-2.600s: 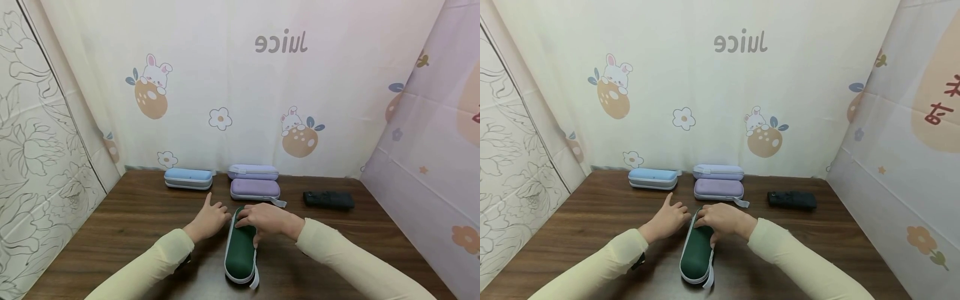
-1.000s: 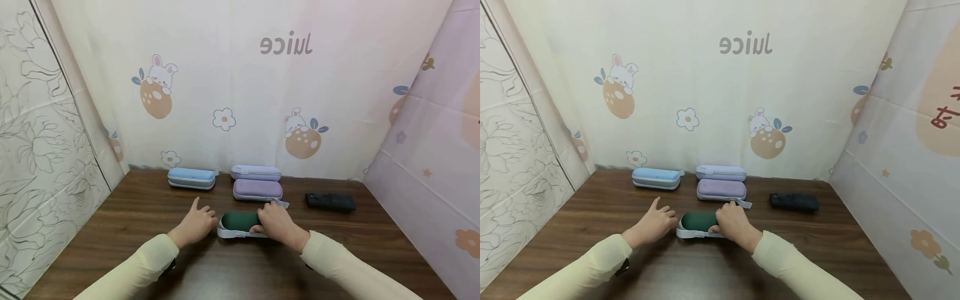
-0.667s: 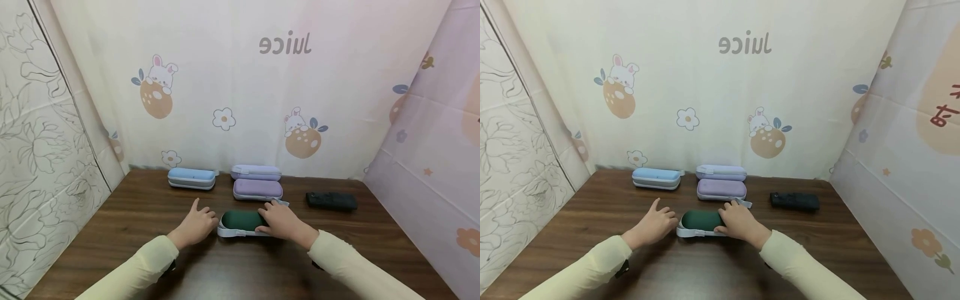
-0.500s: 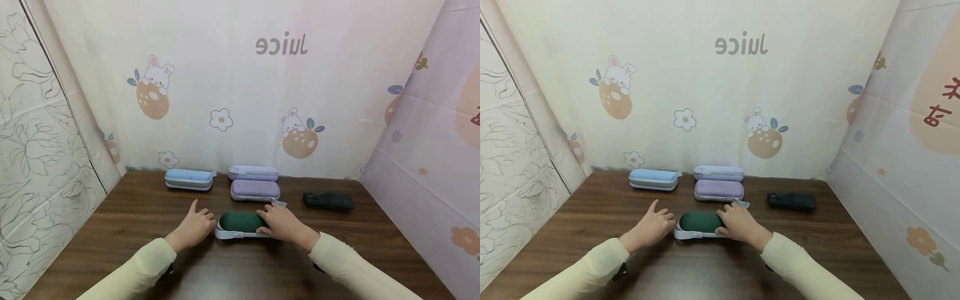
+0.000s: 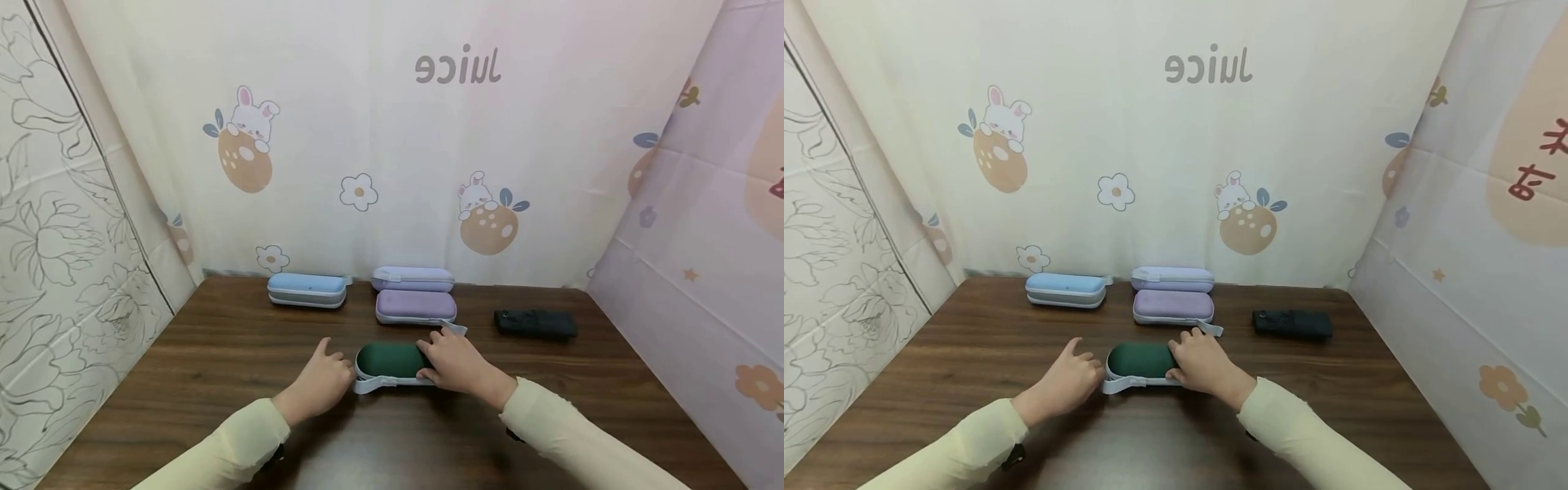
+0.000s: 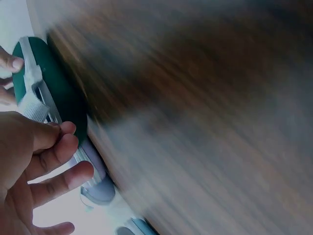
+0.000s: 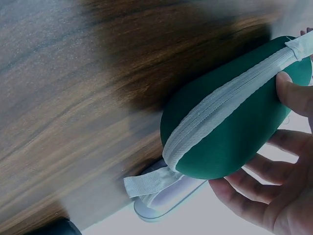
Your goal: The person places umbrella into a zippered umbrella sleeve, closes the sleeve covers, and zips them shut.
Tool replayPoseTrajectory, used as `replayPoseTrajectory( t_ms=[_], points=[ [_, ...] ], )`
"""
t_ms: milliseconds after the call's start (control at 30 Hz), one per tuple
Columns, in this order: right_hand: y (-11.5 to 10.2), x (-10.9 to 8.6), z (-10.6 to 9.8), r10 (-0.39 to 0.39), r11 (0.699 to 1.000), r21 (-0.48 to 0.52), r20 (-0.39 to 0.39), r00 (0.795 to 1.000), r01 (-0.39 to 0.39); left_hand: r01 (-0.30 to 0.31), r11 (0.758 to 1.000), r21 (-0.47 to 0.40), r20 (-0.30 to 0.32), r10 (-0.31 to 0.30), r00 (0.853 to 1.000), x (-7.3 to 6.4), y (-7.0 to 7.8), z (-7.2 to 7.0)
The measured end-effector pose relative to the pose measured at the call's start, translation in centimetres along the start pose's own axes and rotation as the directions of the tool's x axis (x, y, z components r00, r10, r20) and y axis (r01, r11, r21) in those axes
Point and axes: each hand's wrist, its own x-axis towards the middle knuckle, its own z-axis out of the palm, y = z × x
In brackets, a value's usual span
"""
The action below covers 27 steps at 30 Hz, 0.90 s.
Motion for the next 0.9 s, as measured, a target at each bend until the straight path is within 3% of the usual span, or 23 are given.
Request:
replayPoseTrajectory(
  t_ms=[133, 333, 467, 567, 733, 833, 900],
  points=[
    [-0.1, 0.0, 0.0, 0.003, 1.0, -0.014, -0.005, 1.0, -0.004, -0.008, 0.999, 0.034, -0.034, 0.009, 0.999, 0.4, 1.5, -0.3],
    [-0.4, 0.0, -0.1, -0.003, 0.999, -0.035, -0.013, 1.0, 0.003, 0.014, 0.993, 0.12, 0.022, -0.017, 1.0, 1.5, 3.7, -1.0],
    [-0.3, -0.2, 0.0, 0.006, 1.0, -0.031, -0.023, 1.0, -0.007, 0.027, 0.992, 0.126, 0.05, -0.033, 0.998, 1.8, 3.9, -1.1],
    [0.1, -0.6, 0.1, 0.006, 1.0, 0.006, -0.018, 1.0, -0.006, 0.05, 0.997, 0.057, 0.06, -0.053, 0.997, 1.5, 3.2, -0.9],
    [1.4, -1.9, 0.1, 0.021, 0.986, 0.166, 0.04, 0.999, -0.027, 0.162, 0.983, -0.086, 0.04, -0.159, 0.986, 0.7, 1.2, -0.1],
    [2.5, -3.1, 0.1, 0.084, 0.952, 0.285, 0.098, 0.992, -0.109, 0.218, 0.956, -0.195, 0.054, -0.211, 0.976, 0.5, -0.1, 0.3],
    [3.3, -3.8, 0.2, 0.13, 0.915, 0.367, 0.132, 0.983, -0.17, 0.239, 0.913, -0.33, 0.097, -0.219, 0.971, 0.6, -0.9, 0.6]
  ],
)
